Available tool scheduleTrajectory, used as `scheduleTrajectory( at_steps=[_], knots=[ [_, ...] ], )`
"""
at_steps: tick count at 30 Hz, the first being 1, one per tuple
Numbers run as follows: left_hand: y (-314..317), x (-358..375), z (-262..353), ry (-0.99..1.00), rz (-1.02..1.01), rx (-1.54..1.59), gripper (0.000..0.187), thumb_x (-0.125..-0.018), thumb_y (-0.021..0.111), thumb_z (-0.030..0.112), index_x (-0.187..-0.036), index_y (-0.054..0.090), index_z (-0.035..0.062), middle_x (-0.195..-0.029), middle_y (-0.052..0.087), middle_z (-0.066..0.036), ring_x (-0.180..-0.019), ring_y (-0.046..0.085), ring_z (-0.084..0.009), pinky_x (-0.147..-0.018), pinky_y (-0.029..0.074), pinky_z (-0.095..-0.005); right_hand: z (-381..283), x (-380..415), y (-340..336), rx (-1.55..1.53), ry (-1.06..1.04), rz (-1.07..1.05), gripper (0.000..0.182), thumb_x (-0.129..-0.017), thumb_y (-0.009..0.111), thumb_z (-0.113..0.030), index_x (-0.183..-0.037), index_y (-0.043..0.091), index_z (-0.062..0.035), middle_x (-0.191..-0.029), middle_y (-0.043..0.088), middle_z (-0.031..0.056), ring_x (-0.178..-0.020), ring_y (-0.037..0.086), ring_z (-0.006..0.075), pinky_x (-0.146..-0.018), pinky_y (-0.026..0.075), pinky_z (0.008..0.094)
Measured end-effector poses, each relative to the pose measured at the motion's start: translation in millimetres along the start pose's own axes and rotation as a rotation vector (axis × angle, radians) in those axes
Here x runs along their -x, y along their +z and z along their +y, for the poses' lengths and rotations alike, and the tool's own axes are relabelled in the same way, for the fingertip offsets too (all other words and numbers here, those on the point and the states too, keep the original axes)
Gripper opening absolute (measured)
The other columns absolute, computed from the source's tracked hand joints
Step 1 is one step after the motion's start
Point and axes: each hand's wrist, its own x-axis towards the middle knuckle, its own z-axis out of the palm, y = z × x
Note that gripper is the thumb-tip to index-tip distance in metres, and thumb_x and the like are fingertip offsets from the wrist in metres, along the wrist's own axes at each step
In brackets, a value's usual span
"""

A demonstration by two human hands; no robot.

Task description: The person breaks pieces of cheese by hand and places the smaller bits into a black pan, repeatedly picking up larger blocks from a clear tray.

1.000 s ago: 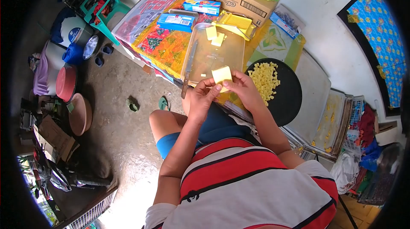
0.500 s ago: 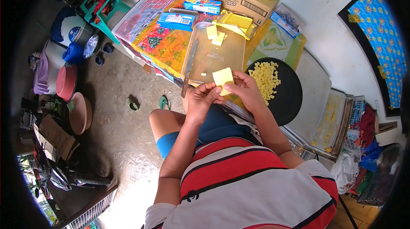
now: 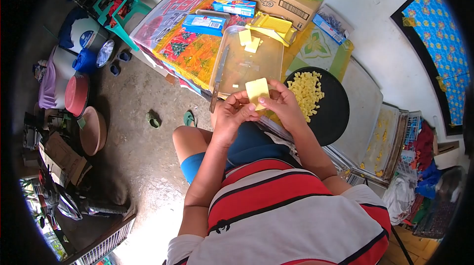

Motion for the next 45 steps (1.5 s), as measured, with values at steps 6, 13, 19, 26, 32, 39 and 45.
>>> scheduleTrajectory(
  at_steps=[6, 13, 19, 26, 32, 39, 45],
  knots=[
    [-2.8, 3.0, 4.7, 0.013, -0.068, -0.113, 0.04, -0.086, 0.065, 0.004, -0.123, 0.053, -0.0028, -0.098, 0.064, -0.011, -0.08, 0.064, -0.0152, -0.071, 0.057, -0.0274, -2.9, 3.5, -1.2, 0.014, -0.024, -0.095, 0.067, -0.081, 0.069, -0.003, -0.139, 0.036, -0.0032, -0.108, 0.061, 0.0113, -0.096, 0.06, 0.0139, -0.082, 0.048, 0.0272],
    [-7.1, 5.1, 3.4, 0.023, -0.136, -0.138, 0.042, -0.085, 0.065, 0.002, -0.125, 0.053, -0.0027, -0.101, 0.065, -0.013, -0.08, 0.065, -0.0156, -0.069, 0.057, -0.0272, -8.9, 6.8, -3.7, -0.024, 0.035, -0.126, 0.067, -0.081, 0.068, -0.002, -0.14, 0.035, -0.0035, -0.111, 0.06, 0.0118, -0.098, 0.06, 0.0164, -0.082, 0.049, 0.0298],
    [-5.4, 7.0, 5.0, 0.006, -0.134, -0.132, 0.042, -0.084, 0.065, 0.003, -0.123, 0.053, -0.0032, -0.099, 0.065, -0.013, -0.079, 0.065, -0.0161, -0.069, 0.057, -0.0277, -8.9, 8.6, -5.2, -0.052, 0.058, -0.13, 0.067, -0.081, 0.067, -0.001, -0.139, 0.036, -0.003, -0.111, 0.06, 0.0124, -0.097, 0.06, 0.0164, -0.081, 0.05, 0.0295],
    [-5.3, 8.2, 5.4, 0.041, -0.167, -0.154, 0.042, -0.083, 0.066, 0.001, -0.123, 0.053, -0.0028, -0.097, 0.065, -0.012, -0.079, 0.065, -0.0164, -0.069, 0.057, -0.0284, -7.8, 10.0, -3.0, -0.03, 0.026, -0.115, 0.068, -0.08, 0.069, -0.002, -0.139, 0.036, -0.0029, -0.109, 0.061, 0.0133, -0.095, 0.061, 0.0166, -0.079, 0.051, 0.0285],
    [-6.2, 9.3, 7.0, 0.035, -0.205, -0.163, 0.043, -0.082, 0.066, -0.001, -0.124, 0.053, -0.0028, -0.097, 0.065, -0.013, -0.077, 0.065, -0.016, -0.069, 0.057, -0.0288, -13.4, 11.2, -4.1, -0.007, 0.058, -0.143, 0.067, -0.08, 0.068, -0.001, -0.139, 0.036, -0.0027, -0.11, 0.06, 0.0119, -0.095, 0.06, 0.0153, -0.077, 0.051, 0.0277],
    [-6.6, 9.5, 4.0, -0.016, -0.09, -0.065, 0.033, -0.087, 0.064, 0.007, -0.117, 0.056, -0.0037, -0.092, 0.065, -0.011, -0.075, 0.064, -0.0143, -0.069, 0.057, -0.0288, -13.7, 13.0, 1.5, -0.027, -0.003, -0.175, 0.066, -0.079, 0.067, 0.001, -0.138, 0.037, -0.0037, -0.112, 0.06, 0.0102, -0.097, 0.059, 0.0143, -0.083, 0.048, 0.0266],
    [-5.4, 9.7, 6.9, 0.064, 0.014, -0.112, 0.018, -0.086, 0.067, 0.009, -0.099, 0.062, -0.0033, -0.081, 0.065, -0.007, -0.069, 0.062, -0.0106, -0.065, 0.054, -0.0244, -19.0, 18.7, 8.7, 0.038, 0.023, -0.24, 0.06, -0.083, 0.066, -0.001, -0.137, 0.039, -0.0051, -0.104, 0.062, 0.0078, -0.094, 0.059, 0.0115, -0.082, 0.048, 0.0254]
  ],
)
